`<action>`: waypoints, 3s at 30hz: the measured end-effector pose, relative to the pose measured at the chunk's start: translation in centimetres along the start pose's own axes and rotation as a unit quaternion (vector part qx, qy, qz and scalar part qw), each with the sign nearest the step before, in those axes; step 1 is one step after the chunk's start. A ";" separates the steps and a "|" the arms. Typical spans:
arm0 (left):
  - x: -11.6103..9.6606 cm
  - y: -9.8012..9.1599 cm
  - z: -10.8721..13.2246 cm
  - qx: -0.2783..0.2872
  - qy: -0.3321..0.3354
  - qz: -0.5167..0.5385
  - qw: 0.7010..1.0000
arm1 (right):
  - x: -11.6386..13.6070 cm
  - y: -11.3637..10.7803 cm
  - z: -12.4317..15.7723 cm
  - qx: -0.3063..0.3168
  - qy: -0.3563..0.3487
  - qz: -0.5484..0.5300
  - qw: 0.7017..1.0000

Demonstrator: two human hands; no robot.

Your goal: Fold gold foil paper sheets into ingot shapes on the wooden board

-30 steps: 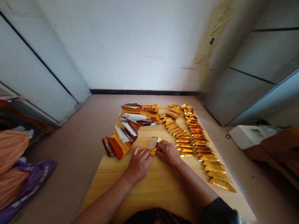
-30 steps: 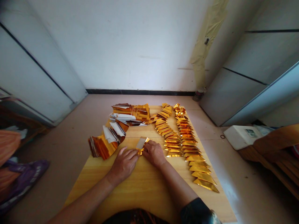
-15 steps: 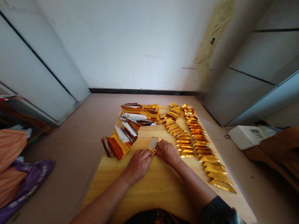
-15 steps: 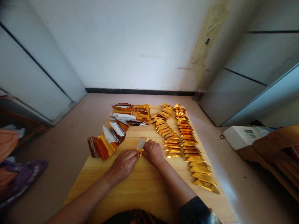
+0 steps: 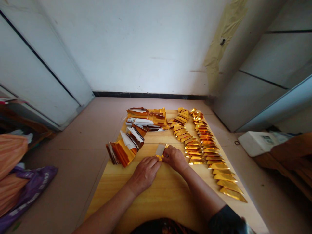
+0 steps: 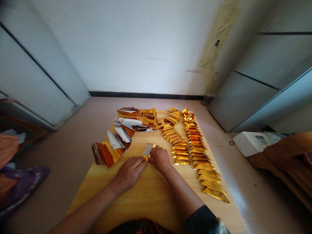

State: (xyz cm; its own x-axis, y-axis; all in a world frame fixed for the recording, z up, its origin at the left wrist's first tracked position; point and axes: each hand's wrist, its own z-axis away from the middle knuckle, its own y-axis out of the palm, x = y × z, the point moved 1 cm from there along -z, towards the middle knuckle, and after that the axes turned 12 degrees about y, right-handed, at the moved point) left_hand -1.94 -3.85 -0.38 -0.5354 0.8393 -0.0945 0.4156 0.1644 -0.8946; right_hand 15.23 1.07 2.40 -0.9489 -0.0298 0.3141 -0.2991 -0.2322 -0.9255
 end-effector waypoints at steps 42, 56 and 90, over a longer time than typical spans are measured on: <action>-0.6 0.5 -0.7 0.029 -0.048 -0.016 0.998 | -1.8 1.1 -0.6 -0.011 -0.018 -0.119 0.993; -0.7 0.3 -0.6 0.023 -0.042 -0.028 0.998 | -0.8 1.0 0.2 -0.020 0.019 -0.104 0.994; 1.2 0.5 -2.0 -0.005 -0.092 -0.081 0.992 | -2.7 1.4 2.6 -0.089 -0.177 0.019 0.980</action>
State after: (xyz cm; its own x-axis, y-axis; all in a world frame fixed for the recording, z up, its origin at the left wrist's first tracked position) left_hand -0.92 -1.72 -0.03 -0.7210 0.6924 -0.0287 0.3193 0.2952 -0.9005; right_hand 17.65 -1.68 0.79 -0.8747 -0.3787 0.3024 -0.3062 -0.0517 -0.9506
